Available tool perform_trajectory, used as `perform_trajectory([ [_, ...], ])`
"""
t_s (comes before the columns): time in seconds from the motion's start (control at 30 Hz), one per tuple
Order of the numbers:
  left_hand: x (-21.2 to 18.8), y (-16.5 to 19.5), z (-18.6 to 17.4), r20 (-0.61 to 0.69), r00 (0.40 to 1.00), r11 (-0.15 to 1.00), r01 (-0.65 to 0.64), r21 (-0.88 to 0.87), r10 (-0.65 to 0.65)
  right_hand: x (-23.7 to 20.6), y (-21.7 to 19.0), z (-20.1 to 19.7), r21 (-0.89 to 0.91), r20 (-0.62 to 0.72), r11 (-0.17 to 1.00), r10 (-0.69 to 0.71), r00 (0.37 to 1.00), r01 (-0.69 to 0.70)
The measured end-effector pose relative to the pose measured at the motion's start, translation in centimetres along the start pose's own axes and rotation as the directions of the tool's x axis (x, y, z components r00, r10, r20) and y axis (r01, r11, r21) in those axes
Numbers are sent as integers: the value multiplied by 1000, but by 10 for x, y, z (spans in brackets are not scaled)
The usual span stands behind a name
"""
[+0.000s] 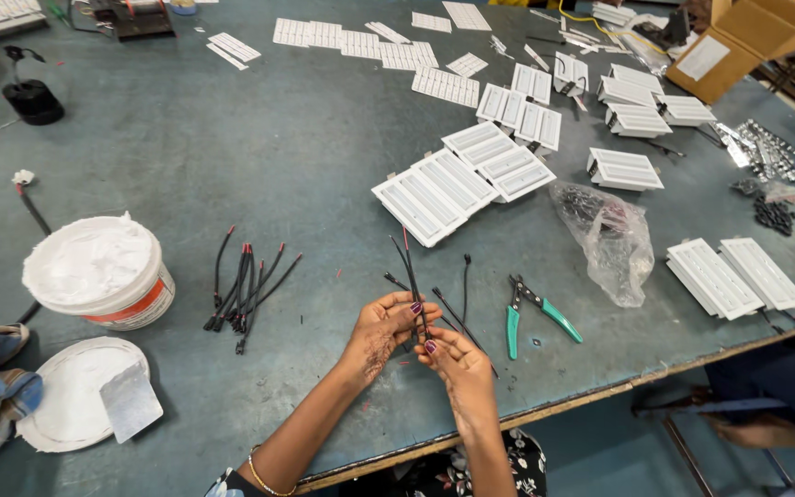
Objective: The person strips insulation from the ends of black wires using wire cutters. They repeatedly pick up wires, strip both ends, and place the finished pieces on the table among other components.
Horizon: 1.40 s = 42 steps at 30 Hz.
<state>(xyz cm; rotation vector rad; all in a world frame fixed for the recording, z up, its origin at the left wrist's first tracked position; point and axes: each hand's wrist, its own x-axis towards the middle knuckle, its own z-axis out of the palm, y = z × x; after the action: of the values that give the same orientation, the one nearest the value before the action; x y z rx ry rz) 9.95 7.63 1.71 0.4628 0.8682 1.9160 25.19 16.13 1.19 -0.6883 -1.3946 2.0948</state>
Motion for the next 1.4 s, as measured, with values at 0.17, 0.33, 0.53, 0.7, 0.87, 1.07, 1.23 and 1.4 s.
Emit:
perform_trajectory([
  [0.17, -2, -1, 7, -28, 1000, 994, -7, 109, 10, -2, -1, -5, 16, -34, 1000, -9, 999, 9],
  [0.33, -3, 0, 13, -57, 998, 979, -10, 203, 22, -3, -3, -2, 30, -62, 1000, 2, 998, -1],
  [0.53, -6, -3, 16, -35, 999, 972, -22, 232, 31, -3, -7, 0, 55, -48, 998, -15, 999, 18],
  [0.7, -6, -6, 17, 20, 999, 980, -33, 198, 29, -3, -7, -3, 84, -17, 996, -24, 1000, 25],
  [0.87, -8, -4, 17, 40, 999, 978, -24, 206, 16, -5, -7, -8, 82, 45, 996, 35, 998, -39],
  [1.07, -13, 3, 23, 51, 999, 983, 4, 181, -13, -4, -6, -13, 53, 35, 996, 76, 996, -78],
  [1.23, -16, 5, 27, 35, 999, 989, 12, 148, -18, -3, -4, -13, 43, 29, 996, 79, 996, -80],
  [1.4, -15, 3, 28, 20, 999, 995, 27, 93, -29, -5, -9, -8, 61, 12, 993, 103, 995, -103],
])
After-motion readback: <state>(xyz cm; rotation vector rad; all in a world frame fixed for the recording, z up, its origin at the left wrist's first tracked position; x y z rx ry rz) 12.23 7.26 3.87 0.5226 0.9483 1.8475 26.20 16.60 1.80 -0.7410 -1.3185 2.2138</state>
